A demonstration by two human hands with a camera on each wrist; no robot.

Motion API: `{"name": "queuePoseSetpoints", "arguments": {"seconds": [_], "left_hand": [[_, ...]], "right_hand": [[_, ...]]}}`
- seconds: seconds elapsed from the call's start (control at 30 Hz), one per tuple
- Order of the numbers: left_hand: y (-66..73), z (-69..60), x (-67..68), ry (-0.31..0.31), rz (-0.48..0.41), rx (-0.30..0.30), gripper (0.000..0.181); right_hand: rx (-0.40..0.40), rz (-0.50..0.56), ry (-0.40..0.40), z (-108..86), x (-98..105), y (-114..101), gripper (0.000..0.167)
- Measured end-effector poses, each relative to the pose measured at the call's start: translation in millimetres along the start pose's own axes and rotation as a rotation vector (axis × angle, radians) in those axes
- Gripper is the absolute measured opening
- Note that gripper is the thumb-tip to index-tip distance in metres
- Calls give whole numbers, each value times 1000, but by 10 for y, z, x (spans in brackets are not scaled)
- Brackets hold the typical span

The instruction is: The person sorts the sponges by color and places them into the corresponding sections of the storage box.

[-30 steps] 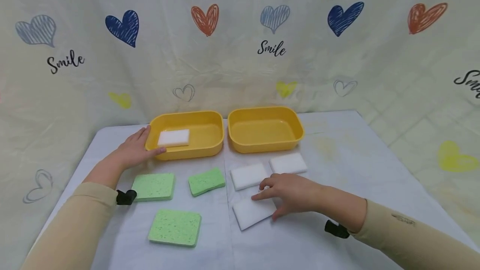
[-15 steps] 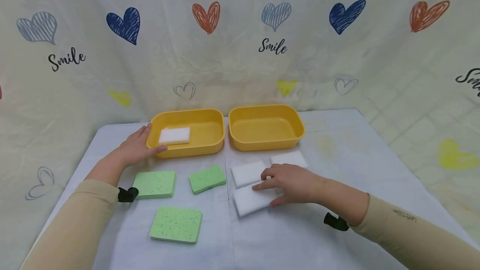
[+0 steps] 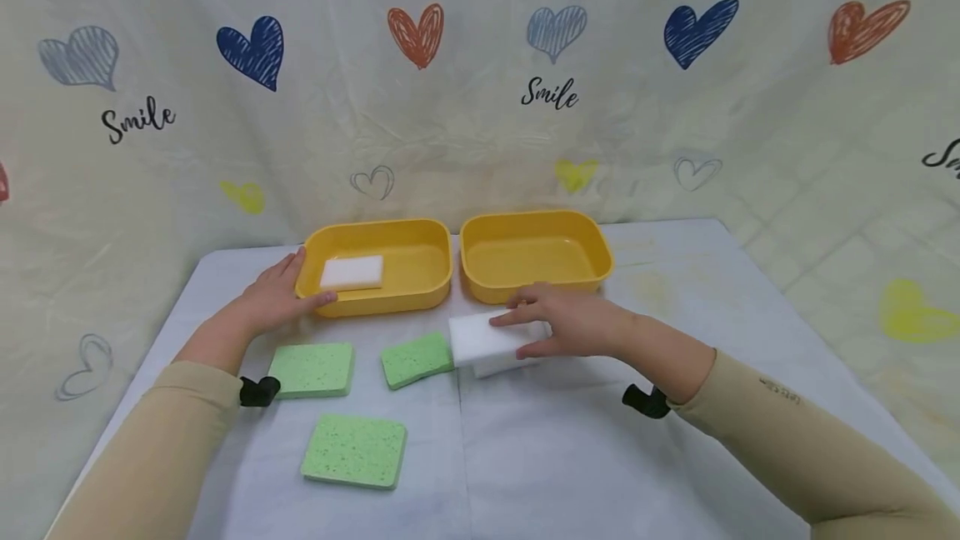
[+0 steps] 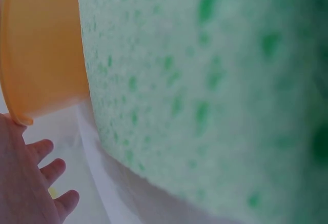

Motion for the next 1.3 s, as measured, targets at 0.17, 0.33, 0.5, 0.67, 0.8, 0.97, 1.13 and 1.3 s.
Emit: {"name": "queuePoseSetpoints", "arguments": {"seconds": [0.17, 0.33, 0.5, 0.67, 0.8, 0.97, 1.13, 1.3], "left_hand": [[-3, 9, -16, -2, 10, 0, 119], [-6, 13, -14, -2, 5, 0, 119], [-11, 23, -8, -1, 7, -2, 119], [-31, 33, -13, -6, -3, 8, 118], [-44, 38, -26, -12, -5, 17, 119], [-41, 40, -18, -13, -9, 20, 119], [-34, 39, -22, -18, -12, 25, 117], [-41, 48, -30, -16, -5, 20, 119]], "right_hand": [[19, 27, 65, 296, 166, 68, 54], [-24, 49, 72, 561, 259, 196, 52], [-76, 109, 53, 851, 293, 293, 52], [-111, 73, 4, 1175, 276, 278, 54], [-128, 23, -40, 1406, 220, 230, 53], [-158, -66, -63, 1647, 132, 240, 50], [-217, -99, -103, 1797, 33, 276, 46], [-277, -112, -148, 1876, -24, 261, 42]]}}
Point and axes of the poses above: each hand's wrist, its own z-axis towards the middle knuckle, its own x-axis out of the back of the hand, y = z × x, the point moved 9 cm from there along z, towards the middle knuckle, and after that the axes turned 2 degrees about z, right-handed, at the moved point
